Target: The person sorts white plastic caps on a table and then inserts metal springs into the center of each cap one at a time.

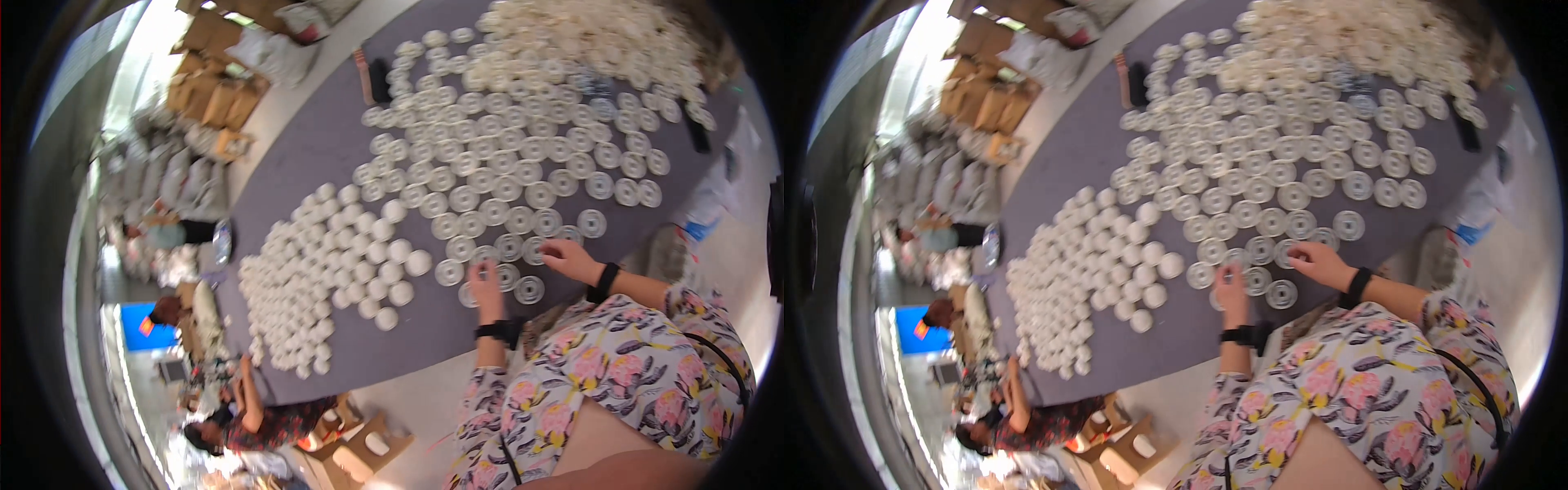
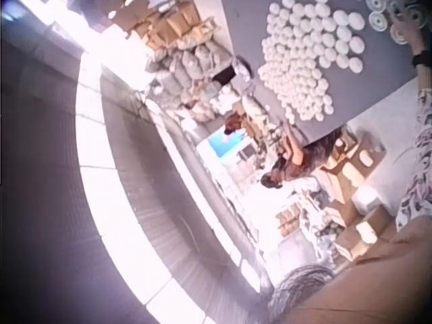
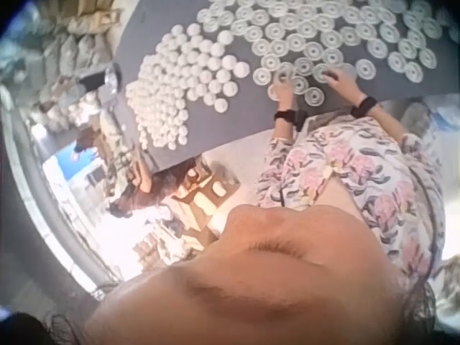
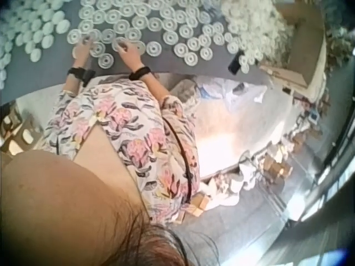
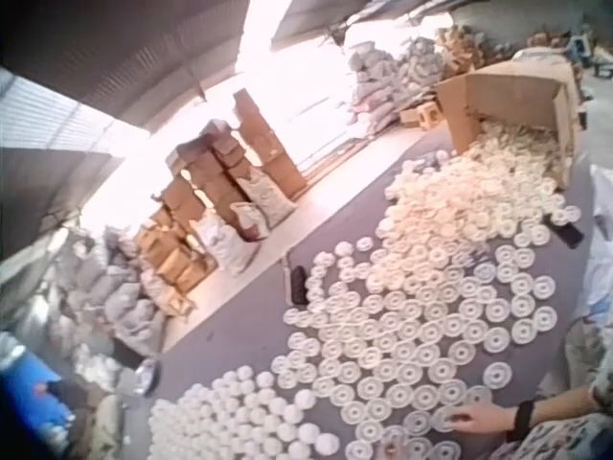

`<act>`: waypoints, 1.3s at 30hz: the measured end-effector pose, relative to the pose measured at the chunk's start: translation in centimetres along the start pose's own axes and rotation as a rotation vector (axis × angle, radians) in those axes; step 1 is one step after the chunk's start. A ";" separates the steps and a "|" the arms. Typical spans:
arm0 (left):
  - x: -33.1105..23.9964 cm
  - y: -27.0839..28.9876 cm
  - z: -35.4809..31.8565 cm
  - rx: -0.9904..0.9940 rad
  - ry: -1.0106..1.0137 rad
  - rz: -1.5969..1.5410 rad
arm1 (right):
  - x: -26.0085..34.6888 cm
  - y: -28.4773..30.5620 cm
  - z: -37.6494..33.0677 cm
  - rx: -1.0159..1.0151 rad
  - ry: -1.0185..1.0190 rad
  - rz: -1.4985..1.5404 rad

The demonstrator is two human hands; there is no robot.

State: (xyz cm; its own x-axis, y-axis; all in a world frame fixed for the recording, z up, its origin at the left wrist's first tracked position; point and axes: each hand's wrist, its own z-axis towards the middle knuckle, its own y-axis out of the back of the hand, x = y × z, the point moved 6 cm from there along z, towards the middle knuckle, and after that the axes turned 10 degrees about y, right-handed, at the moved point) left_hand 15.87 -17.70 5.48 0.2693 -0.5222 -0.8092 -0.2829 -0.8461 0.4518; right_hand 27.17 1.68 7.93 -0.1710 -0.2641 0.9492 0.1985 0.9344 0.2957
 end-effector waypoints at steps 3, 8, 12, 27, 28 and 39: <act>-2.6 -1.1 -6.2 0.082 -0.087 -0.154 | 2.6 -4.9 -2.0 0.294 -0.287 0.554; 0.0 1.3 -9.8 0.107 -0.040 -0.338 | 6.8 -8.0 -4.6 0.421 -0.378 0.675; -0.6 3.6 -13.3 0.314 -0.107 -0.559 | 8.2 -8.9 -6.0 0.395 -0.398 0.759; 4.6 9.2 -18.1 0.181 0.278 -0.763 | 11.8 -11.7 -9.8 0.590 -0.214 0.509; 4.6 9.6 -18.2 0.202 0.212 -0.711 | 11.9 -11.9 -10.0 0.583 -0.222 0.494; 2.3 11.5 -19.5 0.057 -0.239 -0.401 | 12.7 -13.0 -9.9 0.537 -0.215 0.531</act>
State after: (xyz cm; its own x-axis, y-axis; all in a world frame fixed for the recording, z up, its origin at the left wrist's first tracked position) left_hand 31.21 -30.67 16.15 0.1500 -0.1105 -0.9825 -0.2518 -0.9652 0.0701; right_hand 31.97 -16.23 17.22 -0.3773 0.2508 0.8915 -0.1782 0.9250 -0.3357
